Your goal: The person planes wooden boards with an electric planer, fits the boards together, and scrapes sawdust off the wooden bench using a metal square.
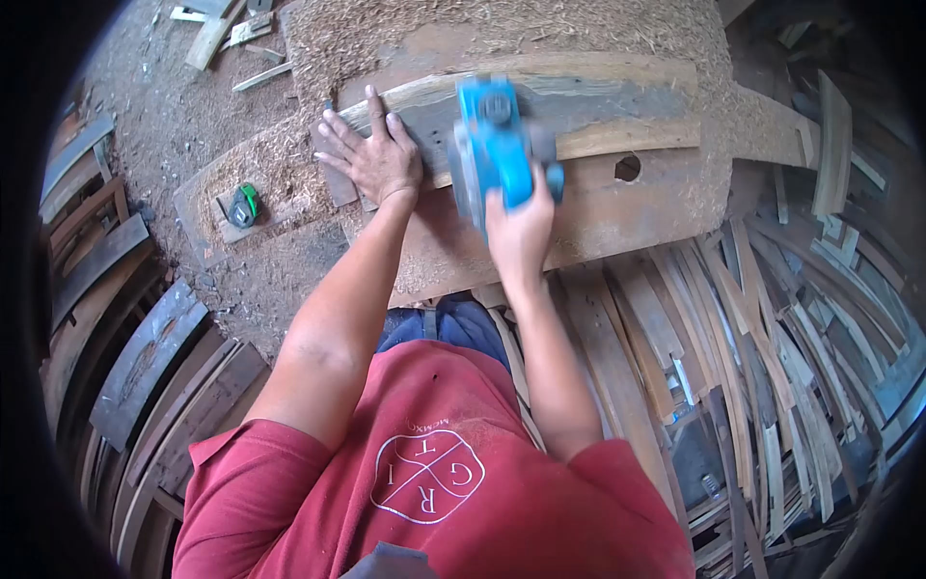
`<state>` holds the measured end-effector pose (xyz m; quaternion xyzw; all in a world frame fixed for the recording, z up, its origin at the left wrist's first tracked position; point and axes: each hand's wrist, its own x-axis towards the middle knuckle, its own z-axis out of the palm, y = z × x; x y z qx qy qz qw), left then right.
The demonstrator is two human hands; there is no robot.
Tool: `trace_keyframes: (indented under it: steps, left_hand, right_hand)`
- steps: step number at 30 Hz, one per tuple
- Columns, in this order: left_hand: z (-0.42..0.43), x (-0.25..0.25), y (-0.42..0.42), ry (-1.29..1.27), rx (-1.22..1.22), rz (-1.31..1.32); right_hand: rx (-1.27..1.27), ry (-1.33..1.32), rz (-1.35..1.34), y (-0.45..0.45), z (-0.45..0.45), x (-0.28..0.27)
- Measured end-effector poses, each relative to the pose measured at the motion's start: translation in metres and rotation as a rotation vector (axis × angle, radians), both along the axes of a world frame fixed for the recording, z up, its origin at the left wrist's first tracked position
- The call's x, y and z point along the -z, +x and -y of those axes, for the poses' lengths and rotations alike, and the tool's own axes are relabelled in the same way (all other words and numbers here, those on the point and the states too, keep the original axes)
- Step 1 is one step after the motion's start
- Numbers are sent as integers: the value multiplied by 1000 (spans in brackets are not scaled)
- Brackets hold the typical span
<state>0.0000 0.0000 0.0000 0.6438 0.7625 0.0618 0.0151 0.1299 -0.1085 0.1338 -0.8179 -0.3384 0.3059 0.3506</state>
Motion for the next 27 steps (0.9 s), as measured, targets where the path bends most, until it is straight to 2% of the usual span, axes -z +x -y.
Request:
trace_keyframes:
  steps: [2, 4, 6, 7, 9, 10, 12, 14, 17, 19, 20, 24, 25, 27]
  left_hand:
    - [5, -3, 4, -14, 15, 27]
    - [18, -2, -13, -63, 32, 129]
    - [4, 3, -29, -23, 94, 301]
    - [16, 0, -43, -51, 87, 297]
    - [23, -3, -71, -106, 253, 110]
    - [23, 0, -74, -45, 203, 232]
    - [20, 3, -76, -26, 200, 254]
    - [21, 9, -79, 46, 184, 359]
    - [24, 6, -91, -16, 213, 276]
    - [19, 0, -103, -22, 209, 255]
    - [19, -1, -107, -29, 241, 245]
    - [11, -4, -126, -17, 342, 313]
    - [9, -1, -130, -23, 335, 320]
    - [6, 0, -147, -17, 439, 363]
  right_hand:
    - [15, -30, 51, -13, 61, 4]
    - [43, -88, 78, -41, 76, -15]
    - [51, -21, 150, -43, 49, 3]
    - [40, -27, 195, -41, 34, -1]
    - [2, 176, 233, -32, -18, 11]
    - [-4, 107, 253, -23, -45, 18]
    - [-34, 254, 256, -16, -102, 18]
    - [-6, 108, 258, -7, -139, 21]
    - [-39, 145, 264, -11, -130, 21]
    - [-97, 172, 226, -28, -90, 18]
    - [-71, 39, 203, -39, -58, 15]
    - [-60, -119, 133, -91, 50, 0]
    - [-58, -84, 102, -102, 55, -8]
    - [-68, 30, 247, -109, 49, 4]
